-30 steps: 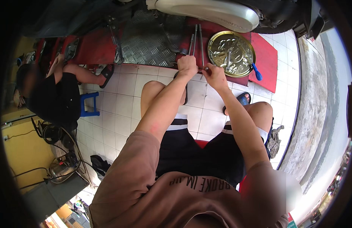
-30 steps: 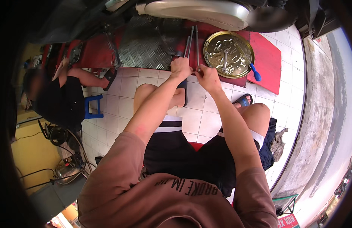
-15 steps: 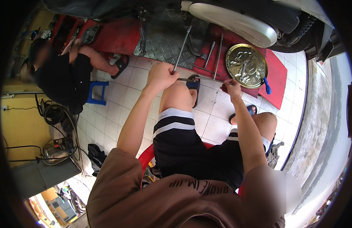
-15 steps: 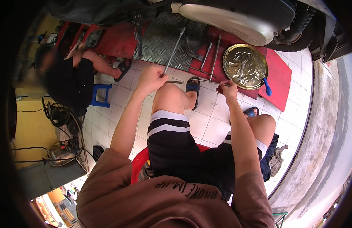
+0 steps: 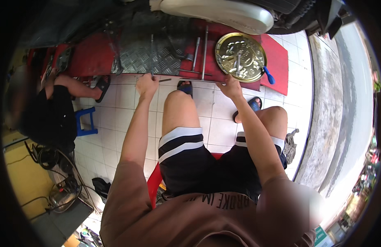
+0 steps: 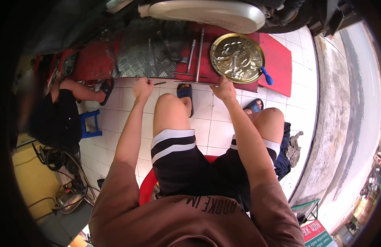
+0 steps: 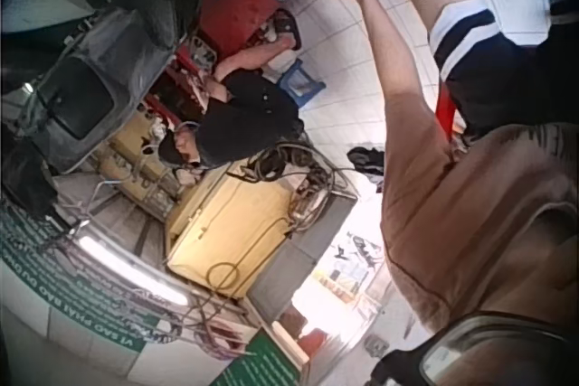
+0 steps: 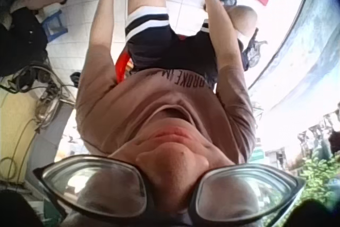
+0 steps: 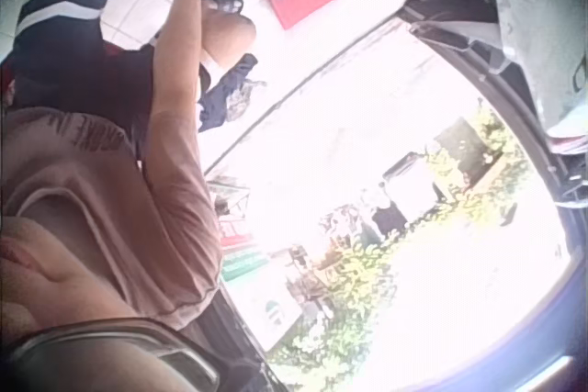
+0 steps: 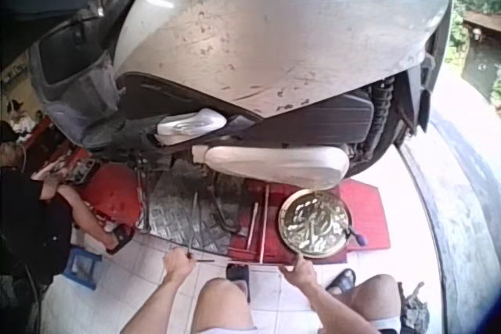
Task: The person sits on a stool and uses a T-handle wrench and a screwdriver to work on the underside of a white scooter. They loosen a bolt, remove it, and then use the screwdriver to adjust a component near the oil drain area while a metal tray collects fluid.
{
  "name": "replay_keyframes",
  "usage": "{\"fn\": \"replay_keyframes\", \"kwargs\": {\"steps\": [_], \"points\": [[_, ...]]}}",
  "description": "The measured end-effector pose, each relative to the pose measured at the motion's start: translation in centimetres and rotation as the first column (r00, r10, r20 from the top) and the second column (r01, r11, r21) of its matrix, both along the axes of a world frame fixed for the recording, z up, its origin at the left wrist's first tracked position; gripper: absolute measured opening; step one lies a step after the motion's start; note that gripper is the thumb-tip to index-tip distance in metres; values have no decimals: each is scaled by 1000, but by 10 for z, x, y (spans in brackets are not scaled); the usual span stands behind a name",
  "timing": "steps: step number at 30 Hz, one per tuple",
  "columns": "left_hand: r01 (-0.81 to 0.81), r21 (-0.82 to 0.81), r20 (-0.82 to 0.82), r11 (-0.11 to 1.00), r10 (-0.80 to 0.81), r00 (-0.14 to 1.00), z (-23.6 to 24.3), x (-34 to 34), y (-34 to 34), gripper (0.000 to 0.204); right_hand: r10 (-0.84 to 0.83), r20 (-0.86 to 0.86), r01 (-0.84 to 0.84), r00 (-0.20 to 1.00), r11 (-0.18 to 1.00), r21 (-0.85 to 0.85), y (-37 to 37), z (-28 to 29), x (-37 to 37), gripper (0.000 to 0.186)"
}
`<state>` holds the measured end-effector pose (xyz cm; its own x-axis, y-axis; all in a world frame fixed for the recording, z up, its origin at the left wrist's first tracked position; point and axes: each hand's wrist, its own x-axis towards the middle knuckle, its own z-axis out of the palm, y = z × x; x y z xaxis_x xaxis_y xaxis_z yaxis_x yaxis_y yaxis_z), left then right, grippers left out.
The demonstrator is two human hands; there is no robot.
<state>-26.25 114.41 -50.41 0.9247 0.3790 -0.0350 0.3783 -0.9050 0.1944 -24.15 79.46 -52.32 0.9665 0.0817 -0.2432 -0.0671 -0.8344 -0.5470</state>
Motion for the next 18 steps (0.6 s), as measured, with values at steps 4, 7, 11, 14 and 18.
{"fn": "replay_keyframes", "kwargs": {"steps": [4, 7, 11, 14, 18], "points": [[5, 59, -127, 998, 3, 992, 10, 13, 1, 26, -71, -68, 72, 995, 997, 5, -52, 72, 55, 38], [57, 30, -180, 998, -51, 982, 13, 22, 8, 26, -201, 39, 204, 979, 967, -152, -123, 79, 93, 38], [164, -221, -282, 961, -224, 933, 44, 48, -27, 30, -265, 62, 268, 962, 888, -374, -211, 11, 94, 63], [337, -472, -100, 814, -430, 897, 118, 52, -80, 31, -277, -236, 194, 931, 927, -322, -190, -1, 93, 69], [492, -657, 184, 571, -512, 839, 169, 60, -181, 24, -264, -300, 165, 917, 934, -317, -171, 12, 90, 49]]}}
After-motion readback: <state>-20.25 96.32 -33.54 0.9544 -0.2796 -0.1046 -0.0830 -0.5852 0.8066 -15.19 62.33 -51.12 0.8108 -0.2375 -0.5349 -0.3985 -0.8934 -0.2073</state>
